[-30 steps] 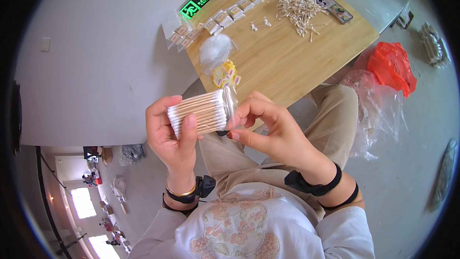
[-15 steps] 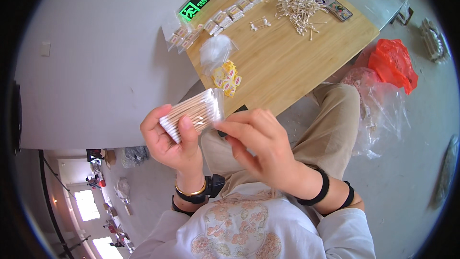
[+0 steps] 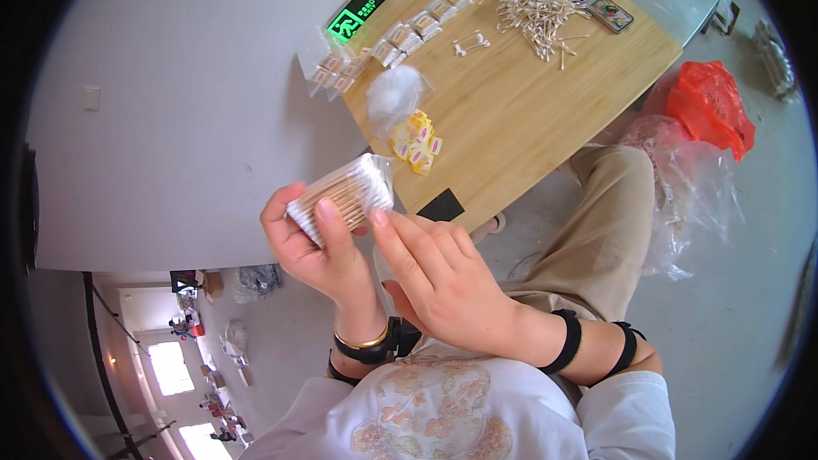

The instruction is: Organizing and packing loose cotton swabs into small plastic bags.

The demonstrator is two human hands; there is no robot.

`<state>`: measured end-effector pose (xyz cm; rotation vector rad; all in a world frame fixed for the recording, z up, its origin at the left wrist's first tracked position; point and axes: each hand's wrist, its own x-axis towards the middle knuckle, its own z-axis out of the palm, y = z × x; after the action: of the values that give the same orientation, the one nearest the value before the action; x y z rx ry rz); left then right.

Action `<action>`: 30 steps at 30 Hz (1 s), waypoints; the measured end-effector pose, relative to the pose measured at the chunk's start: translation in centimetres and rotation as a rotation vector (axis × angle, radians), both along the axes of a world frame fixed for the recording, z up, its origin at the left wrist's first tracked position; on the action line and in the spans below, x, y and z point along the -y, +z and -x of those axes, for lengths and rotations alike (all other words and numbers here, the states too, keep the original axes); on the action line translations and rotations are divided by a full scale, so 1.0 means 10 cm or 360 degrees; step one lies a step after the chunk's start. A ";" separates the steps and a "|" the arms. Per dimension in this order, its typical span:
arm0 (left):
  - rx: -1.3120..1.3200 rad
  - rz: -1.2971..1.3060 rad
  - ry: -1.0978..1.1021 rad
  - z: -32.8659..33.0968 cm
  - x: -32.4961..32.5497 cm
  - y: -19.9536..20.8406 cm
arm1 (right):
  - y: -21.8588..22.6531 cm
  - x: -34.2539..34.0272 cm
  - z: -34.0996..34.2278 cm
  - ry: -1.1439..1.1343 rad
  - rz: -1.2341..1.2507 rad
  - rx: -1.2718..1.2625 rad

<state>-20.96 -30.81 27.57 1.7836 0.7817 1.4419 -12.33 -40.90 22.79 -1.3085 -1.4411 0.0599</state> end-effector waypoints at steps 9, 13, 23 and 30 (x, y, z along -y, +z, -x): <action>-0.0059 0.0194 -0.0240 0.00 -0.03 -0.09 | -0.05 -0.04 0.07 -0.0028 0.0152 0.0058; -0.0093 0.0224 -0.0119 0.07 -0.12 -0.21 | 0.01 -0.02 0.01 -0.0005 0.0191 0.0062; 0.0263 0.0692 -0.0398 -0.03 0.06 -0.12 | 0.05 -0.07 -0.27 -0.0267 -0.0043 0.0091; 0.0389 0.1025 -0.0408 -0.12 0.17 -0.07 | 0.01 -0.21 -0.37 -0.0404 -0.0429 0.0080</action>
<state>-19.79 -32.47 26.84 1.1439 0.7472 1.0516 -8.58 -38.78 22.93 -1.2637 -1.2643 -0.3266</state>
